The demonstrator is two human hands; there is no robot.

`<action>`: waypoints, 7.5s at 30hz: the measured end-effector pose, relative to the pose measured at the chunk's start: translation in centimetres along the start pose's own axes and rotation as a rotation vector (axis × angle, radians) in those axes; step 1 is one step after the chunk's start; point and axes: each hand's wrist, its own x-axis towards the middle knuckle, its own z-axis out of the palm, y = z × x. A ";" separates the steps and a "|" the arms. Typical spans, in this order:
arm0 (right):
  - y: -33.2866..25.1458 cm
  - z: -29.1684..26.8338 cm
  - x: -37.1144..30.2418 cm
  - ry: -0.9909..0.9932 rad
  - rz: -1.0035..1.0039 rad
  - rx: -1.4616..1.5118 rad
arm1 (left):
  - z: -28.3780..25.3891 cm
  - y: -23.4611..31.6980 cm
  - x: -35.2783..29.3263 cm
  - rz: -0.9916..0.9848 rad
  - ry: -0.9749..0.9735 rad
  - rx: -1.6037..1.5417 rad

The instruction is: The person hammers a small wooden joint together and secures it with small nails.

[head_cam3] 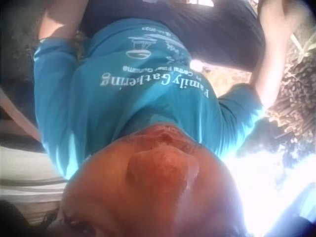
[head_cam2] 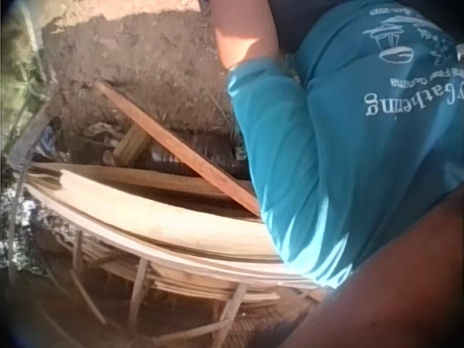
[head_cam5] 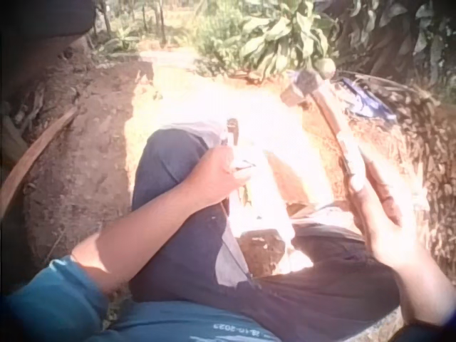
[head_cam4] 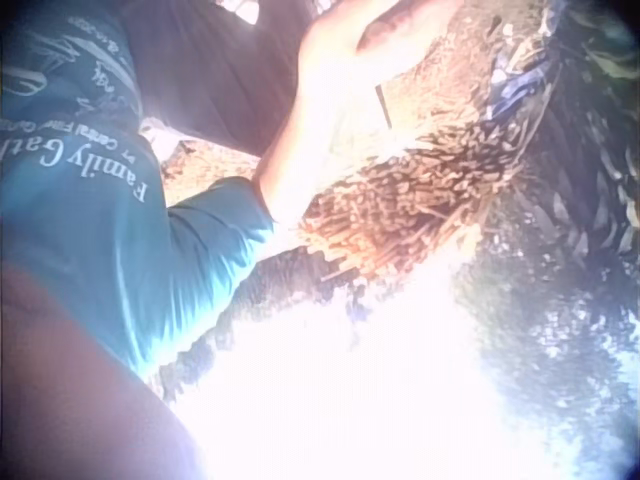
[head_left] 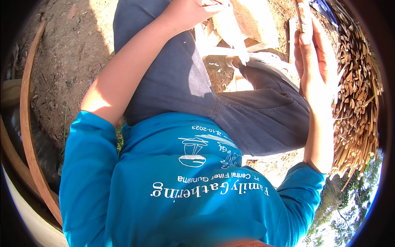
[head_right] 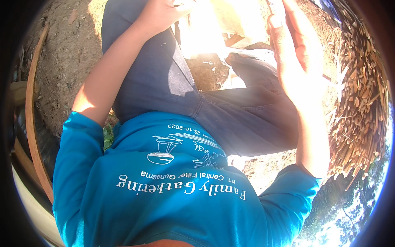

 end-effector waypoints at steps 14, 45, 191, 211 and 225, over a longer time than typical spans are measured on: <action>2.8 -0.7 -0.6 -0.185 -0.206 -0.546 | 1.2 -0.4 0.2 -0.035 0.010 -0.166; 0.1 -0.8 -0.7 0.071 -0.064 -0.122 | -0.1 -1.0 0.0 -0.093 -0.025 0.171; 3.9 0.0 -2.5 -0.077 -0.107 -0.466 | 5.9 -3.4 3.6 -0.226 0.248 -0.518; 0.6 1.1 -3.2 0.243 -0.140 -0.085 | 5.5 -3.7 3.0 -0.220 0.257 -0.525; 6.3 3.2 -4.9 0.053 -0.268 -0.547 | 5.9 -3.1 3.3 -0.213 0.243 -0.537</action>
